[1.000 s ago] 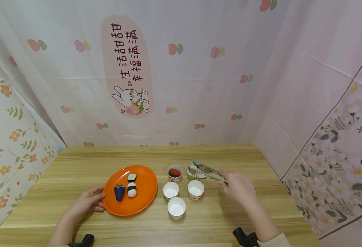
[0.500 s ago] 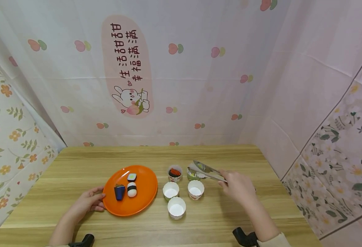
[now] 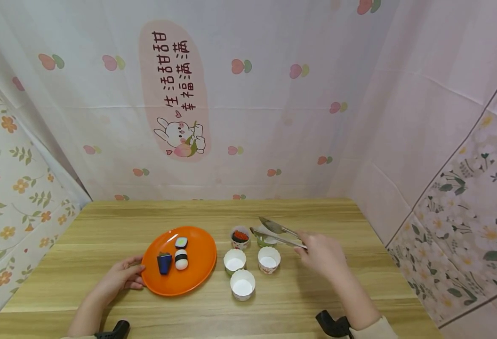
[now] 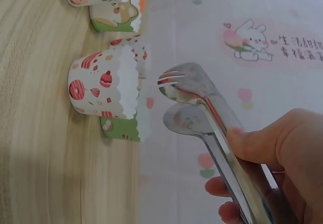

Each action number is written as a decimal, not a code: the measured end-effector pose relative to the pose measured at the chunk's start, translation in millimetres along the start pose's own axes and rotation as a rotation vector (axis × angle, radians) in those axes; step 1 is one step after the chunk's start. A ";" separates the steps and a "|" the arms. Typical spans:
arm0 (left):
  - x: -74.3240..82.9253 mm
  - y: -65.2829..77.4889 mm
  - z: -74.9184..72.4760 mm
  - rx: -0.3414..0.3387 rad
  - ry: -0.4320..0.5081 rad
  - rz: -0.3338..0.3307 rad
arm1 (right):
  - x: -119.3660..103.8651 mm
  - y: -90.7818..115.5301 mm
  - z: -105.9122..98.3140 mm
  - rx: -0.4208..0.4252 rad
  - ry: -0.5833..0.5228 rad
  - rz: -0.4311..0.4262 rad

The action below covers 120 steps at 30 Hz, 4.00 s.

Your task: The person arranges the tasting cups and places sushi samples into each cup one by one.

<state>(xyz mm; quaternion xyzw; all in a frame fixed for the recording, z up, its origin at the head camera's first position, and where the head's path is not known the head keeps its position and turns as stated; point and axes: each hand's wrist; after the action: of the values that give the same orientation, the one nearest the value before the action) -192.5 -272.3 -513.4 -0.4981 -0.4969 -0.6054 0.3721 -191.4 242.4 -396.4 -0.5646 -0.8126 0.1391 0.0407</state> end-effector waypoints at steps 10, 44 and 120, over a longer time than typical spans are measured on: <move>-1.2 -0.6 -0.4 -0.003 0.007 -0.005 | -11.1 -5.7 3.4 -0.014 -0.011 -0.011; 0.0 0.5 0.9 -0.010 0.012 0.009 | -56.0 -17.8 16.8 -0.022 0.001 -0.144; -1.7 -1.1 0.2 0.003 0.017 0.008 | -130.9 -60.2 45.0 -0.121 -0.005 -0.473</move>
<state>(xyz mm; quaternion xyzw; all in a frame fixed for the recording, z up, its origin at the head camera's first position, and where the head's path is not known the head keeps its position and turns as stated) -193.1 -271.9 -515.3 -0.4944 -0.4928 -0.6072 0.3795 -208.9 93.2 -411.2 -0.3594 -0.9292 0.0782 0.0360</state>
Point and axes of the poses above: each hand's wrist, its own y-axis away from the middle knuckle, its own z-axis out of the palm, x = y × z, and after that the axes turned 2 degrees about y, right-handed
